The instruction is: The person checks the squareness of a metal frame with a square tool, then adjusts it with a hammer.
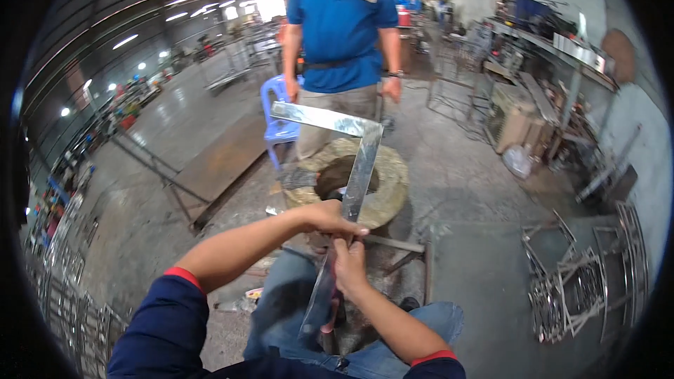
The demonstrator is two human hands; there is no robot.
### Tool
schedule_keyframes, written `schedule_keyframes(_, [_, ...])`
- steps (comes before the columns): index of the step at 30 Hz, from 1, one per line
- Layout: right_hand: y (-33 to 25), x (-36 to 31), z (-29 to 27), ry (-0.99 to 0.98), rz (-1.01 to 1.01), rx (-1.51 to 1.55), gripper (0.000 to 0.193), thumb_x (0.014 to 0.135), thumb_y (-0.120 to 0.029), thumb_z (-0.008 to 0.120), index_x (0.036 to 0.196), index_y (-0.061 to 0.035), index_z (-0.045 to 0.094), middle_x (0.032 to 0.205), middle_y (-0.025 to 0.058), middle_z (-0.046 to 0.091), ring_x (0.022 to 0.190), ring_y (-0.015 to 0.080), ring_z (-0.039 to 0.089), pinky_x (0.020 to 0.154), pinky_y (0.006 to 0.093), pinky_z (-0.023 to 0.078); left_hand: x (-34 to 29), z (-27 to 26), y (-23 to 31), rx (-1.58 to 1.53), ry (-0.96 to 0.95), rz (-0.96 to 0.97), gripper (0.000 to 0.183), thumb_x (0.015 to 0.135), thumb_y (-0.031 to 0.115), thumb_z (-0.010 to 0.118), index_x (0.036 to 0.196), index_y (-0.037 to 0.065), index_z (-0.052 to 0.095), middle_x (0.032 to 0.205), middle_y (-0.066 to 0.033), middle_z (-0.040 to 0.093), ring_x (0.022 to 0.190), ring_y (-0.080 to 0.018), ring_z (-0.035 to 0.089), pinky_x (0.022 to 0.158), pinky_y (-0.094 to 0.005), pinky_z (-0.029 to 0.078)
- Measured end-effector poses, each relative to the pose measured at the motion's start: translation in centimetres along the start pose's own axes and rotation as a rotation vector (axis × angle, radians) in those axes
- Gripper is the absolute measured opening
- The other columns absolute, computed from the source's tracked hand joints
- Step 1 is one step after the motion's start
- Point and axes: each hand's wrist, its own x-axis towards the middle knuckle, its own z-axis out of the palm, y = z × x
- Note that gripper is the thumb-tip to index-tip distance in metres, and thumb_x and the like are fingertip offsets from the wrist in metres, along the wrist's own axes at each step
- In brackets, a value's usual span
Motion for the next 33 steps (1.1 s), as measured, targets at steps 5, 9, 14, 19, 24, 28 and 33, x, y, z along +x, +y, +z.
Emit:
schedule_keyframes(5, [-5.1,0.4,-1.0,0.216,0.221,0.080,0.032,0.102,-0.020,0.049,0.130,-0.0085,0.041,0.111,0.0150,0.064,0.088,0.0257,0.070,0.064,0.0383,0.059,8.0,-0.6,-0.5,0.133,-0.406,0.020,0.079,0.085,0.062,0.069,0.128,-0.003,0.059,0.116,-0.0146,0.066,0.104,-0.0191,0.059,0.093,-0.0352,0.047])
schedule_keyframes(9, [-9.3,-1.1,-3.1,0.265,0.138,-0.029,0.033,0.101,-0.017,0.051,0.130,-0.0063,0.041,0.113,0.0169,0.063,0.081,0.0268,0.070,0.060,0.0362,0.058,8.7,0.9,1.3,0.200,-0.288,0.042,0.082,0.083,0.062,0.071,0.125,-0.008,0.061,0.110,-0.0190,0.068,0.096,-0.0218,0.062,0.082,-0.0366,0.051])
schedule_keyframes(14, [-15.7,-0.6,-6.4,0.298,-0.129,-0.265,0.024,0.102,-0.023,0.056,0.116,-0.0066,0.046,0.100,0.0129,0.068,0.070,0.0191,0.067,0.057,0.0314,0.053,10.4,-3.2,-3.3,0.393,0.291,0.228,0.053,0.078,0.053,0.079,0.086,0.001,0.075,0.074,-0.0081,0.070,0.066,-0.0177,0.062,0.063,-0.0321,0.048])
schedule_keyframes(19, [-19.9,0.5,-10.4,0.535,-0.541,-0.496,0.024,0.102,-0.027,0.056,0.113,-0.0076,0.047,0.094,0.0084,0.066,0.070,0.0153,0.065,0.056,0.0288,0.049,4.3,-12.5,-9.1,-0.087,0.801,0.394,0.032,0.087,0.032,0.075,0.078,0.001,0.071,0.066,0.0030,0.060,0.060,-0.0089,0.053,0.054,-0.0287,0.040])
schedule_keyframes(24, [-21.4,2.1,-14.4,0.806,-0.743,-0.570,0.029,0.102,-0.024,0.057,0.121,-0.0056,0.046,0.093,0.0085,0.063,0.069,0.0166,0.063,0.060,0.0308,0.049,2.3,-16.5,-11.4,-0.634,1.023,0.568,0.044,0.094,0.050,0.062,0.072,0.014,0.052,0.055,0.0031,0.043,0.045,-0.0092,0.040,0.043,-0.0256,0.032])
schedule_keyframes(28, [-21.3,2.8,-16.4,0.812,-0.871,-0.538,0.037,0.101,-0.021,0.058,0.131,-0.0040,0.046,0.094,0.0068,0.058,0.079,0.0165,0.058,0.062,0.0300,0.051,4.2,-16.6,-16.3,-0.803,1.342,0.479,0.050,0.094,0.055,0.061,0.068,0.017,0.043,0.052,0.0038,0.037,0.040,-0.0096,0.033,0.040,-0.0261,0.026])
schedule_keyframes(33, [-20.7,2.1,-19.6,0.803,-0.774,-0.554,0.033,0.101,-0.020,0.058,0.127,-0.0038,0.048,0.093,0.0068,0.056,0.079,0.0152,0.057,0.061,0.0308,0.051,4.3,-15.4,-23.0,-1.063,1.336,0.592,0.053,0.093,0.056,0.062,0.064,0.020,0.035,0.054,0.0071,0.027,0.042,-0.0079,0.025,0.041,-0.0273,0.019])
